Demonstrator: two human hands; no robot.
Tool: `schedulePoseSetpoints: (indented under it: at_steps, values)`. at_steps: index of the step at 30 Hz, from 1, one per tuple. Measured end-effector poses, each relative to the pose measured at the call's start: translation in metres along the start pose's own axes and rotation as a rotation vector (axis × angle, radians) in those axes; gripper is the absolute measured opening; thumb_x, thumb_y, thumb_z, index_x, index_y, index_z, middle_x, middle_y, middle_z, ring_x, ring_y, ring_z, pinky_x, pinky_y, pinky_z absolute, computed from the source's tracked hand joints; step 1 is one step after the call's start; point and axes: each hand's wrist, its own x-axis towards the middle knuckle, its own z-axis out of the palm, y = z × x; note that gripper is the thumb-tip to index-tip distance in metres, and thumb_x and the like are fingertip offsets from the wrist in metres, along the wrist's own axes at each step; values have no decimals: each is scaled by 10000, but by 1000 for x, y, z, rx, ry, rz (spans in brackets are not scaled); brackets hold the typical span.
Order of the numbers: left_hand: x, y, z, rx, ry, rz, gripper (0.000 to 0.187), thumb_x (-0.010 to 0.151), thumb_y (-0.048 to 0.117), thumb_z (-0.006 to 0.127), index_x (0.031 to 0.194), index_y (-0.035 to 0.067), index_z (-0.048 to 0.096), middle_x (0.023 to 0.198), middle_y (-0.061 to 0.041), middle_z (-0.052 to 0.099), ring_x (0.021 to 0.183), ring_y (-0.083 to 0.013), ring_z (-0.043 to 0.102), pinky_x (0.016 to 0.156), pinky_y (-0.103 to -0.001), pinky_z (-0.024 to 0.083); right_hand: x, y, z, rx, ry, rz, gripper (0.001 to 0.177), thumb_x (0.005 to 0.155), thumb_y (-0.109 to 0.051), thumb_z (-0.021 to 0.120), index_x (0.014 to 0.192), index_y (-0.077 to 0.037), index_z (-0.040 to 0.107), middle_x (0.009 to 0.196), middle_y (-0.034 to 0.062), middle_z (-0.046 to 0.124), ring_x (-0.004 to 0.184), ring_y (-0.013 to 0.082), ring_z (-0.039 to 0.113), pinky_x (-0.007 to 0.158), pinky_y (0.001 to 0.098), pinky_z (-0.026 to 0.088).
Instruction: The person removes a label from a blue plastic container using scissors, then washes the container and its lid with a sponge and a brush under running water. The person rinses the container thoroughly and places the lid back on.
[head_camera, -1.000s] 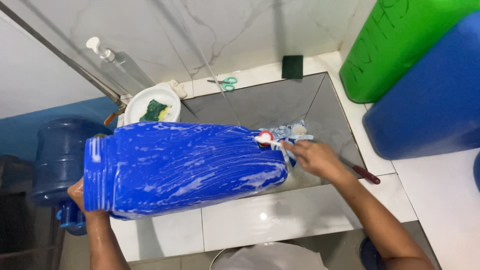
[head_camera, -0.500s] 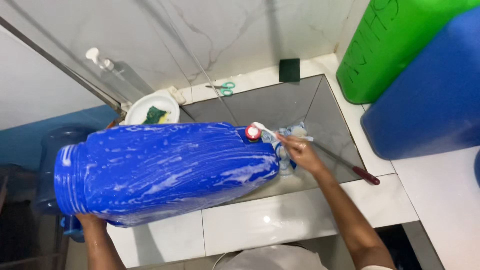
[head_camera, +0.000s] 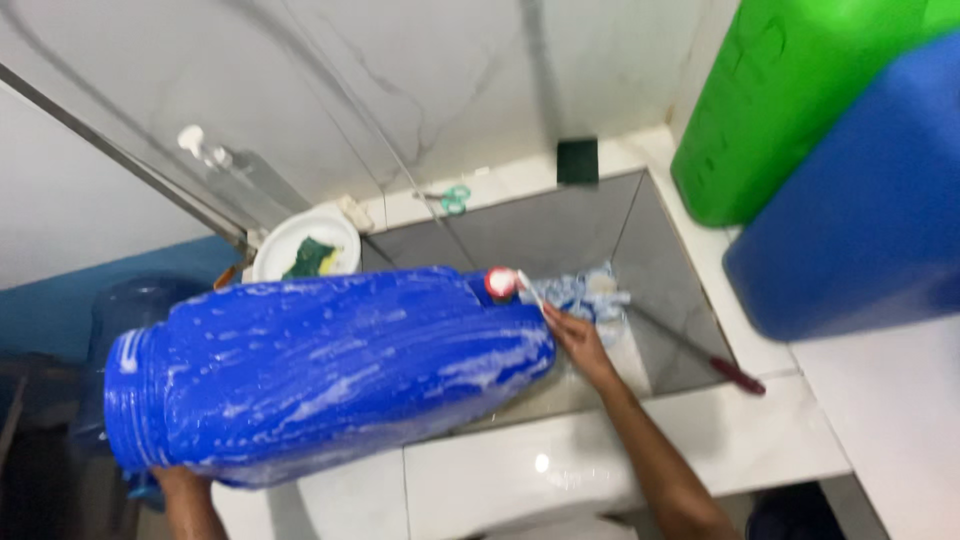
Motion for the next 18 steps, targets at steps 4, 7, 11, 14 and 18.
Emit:
schedulePoseSetpoints:
  at_steps: [4,7,11,14,18]
  values:
    - [-23,5,-11,-9,10,8,133,1047,93,689,1011,-31,722,762,-64,693,673,-75,609,594,-254,456,-9,-36,-23,-284,-141,-216,465,975,-53,589,1424,-162,641,1305,85,682,1127,210,658,1000,318,515]
    - [-9,39,-7,-58,78,89,133,1043,94,689,1018,-32,723,759,-66,693,673,-73,607,596,-255,456,-2,-124,-48,-770,-164,-357,542,882,-39,662,1363,-289,677,1130,57,732,941,254,711,795,379,580]
    - [-26,88,-13,-175,76,230,135,1037,96,688,1027,-34,725,756,-68,692,672,-71,604,599,-257,456,9,-222,-43,-1367,-385,-368,666,845,-100,645,1445,-379,564,920,22,675,791,244,691,586,405,559]
    - [-24,123,-24,-261,42,299,137,1033,97,688,1034,-35,726,753,-70,691,672,-69,603,601,-258,456,10,-265,-36,-1541,-450,-329,621,872,-206,649,1446,-408,528,896,24,666,736,241,696,548,406,559]
    - [-20,143,-20,-178,20,300,188,1017,87,713,878,-39,716,650,-88,643,590,-93,578,544,-277,421,20,-286,-29,-1624,-533,-310,600,868,-266,645,1440,-404,525,953,38,681,723,276,710,570,434,573]
